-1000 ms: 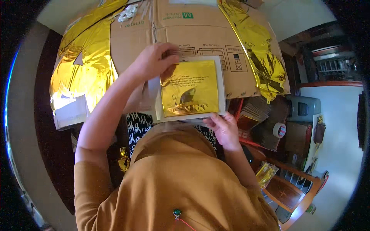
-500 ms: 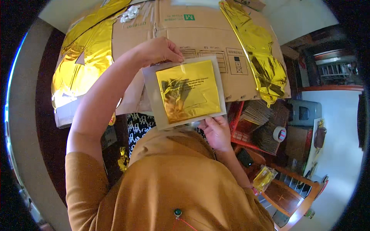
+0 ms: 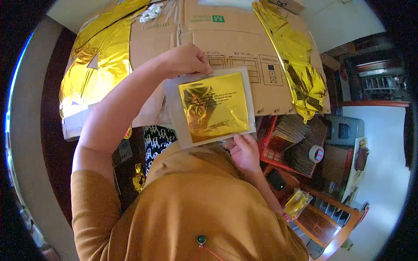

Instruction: Folding gold foil balloons and inserting them into plastic retail sleeves with cardboard backings.

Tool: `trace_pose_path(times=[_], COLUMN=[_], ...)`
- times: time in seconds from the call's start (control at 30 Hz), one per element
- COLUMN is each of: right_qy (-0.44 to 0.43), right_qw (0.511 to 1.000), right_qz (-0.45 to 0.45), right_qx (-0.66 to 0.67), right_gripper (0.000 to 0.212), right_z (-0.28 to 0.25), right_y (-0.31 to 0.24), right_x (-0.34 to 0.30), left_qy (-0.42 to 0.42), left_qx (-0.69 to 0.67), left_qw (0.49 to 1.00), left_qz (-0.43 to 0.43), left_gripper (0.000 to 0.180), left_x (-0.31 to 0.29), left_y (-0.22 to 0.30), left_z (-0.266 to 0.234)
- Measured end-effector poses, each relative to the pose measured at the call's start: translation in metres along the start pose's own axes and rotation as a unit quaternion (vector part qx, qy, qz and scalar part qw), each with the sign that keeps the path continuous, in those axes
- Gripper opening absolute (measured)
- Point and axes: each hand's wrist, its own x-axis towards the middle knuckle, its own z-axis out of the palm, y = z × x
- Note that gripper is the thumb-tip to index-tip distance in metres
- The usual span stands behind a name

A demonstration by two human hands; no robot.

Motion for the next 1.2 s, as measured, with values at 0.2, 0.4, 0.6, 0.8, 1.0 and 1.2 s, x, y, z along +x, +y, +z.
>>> trace_pose_path(times=[0.2, 0.4, 0.6, 0.8, 1.0, 1.2], right_qy=[0.012, 0.023, 0.018, 0.033, 0.066, 0.107], right_qw=[1.0, 0.998, 0.998, 0.994, 0.993, 0.989], right_qz=[-0.018, -0.059, -0.057, -0.099, -0.096, -0.102], right_qx=[-0.008, -0.003, 0.008, -0.025, 0.007, -0.018], right_gripper=[0.023, 0.017, 0.027, 0.025, 0.019, 0.013], right_z=[0.0, 0.008, 0.01, 0.009, 0.018, 0.029], right_y=[0.004, 0.0, 0.003, 0.004, 0.004, 0.003], right_x=[-0.003, -0.004, -0.004, -0.001, 0.002, 0.012], left_qy=[-0.007, -0.045, -0.06, -0.042, 0.039, 0.244], left_qx=[0.018, 0.031, -0.088, -0.149, -0.03, 0.218], left_qw=[0.999, 0.997, 0.994, 0.987, 0.996, 0.912], left_qz=[-0.028, -0.061, -0.001, 0.052, 0.07, 0.248], left_gripper=[0.028, 0.03, 0.028, 0.045, 0.041, 0.047], left_x=[-0.005, -0.003, 0.0, -0.008, -0.004, -0.056], left_y=[0.003, -0.005, -0.024, -0.016, -0.02, -0.006], left_z=[-0.002, -0.006, -0.006, -0.001, 0.0, 0.034])
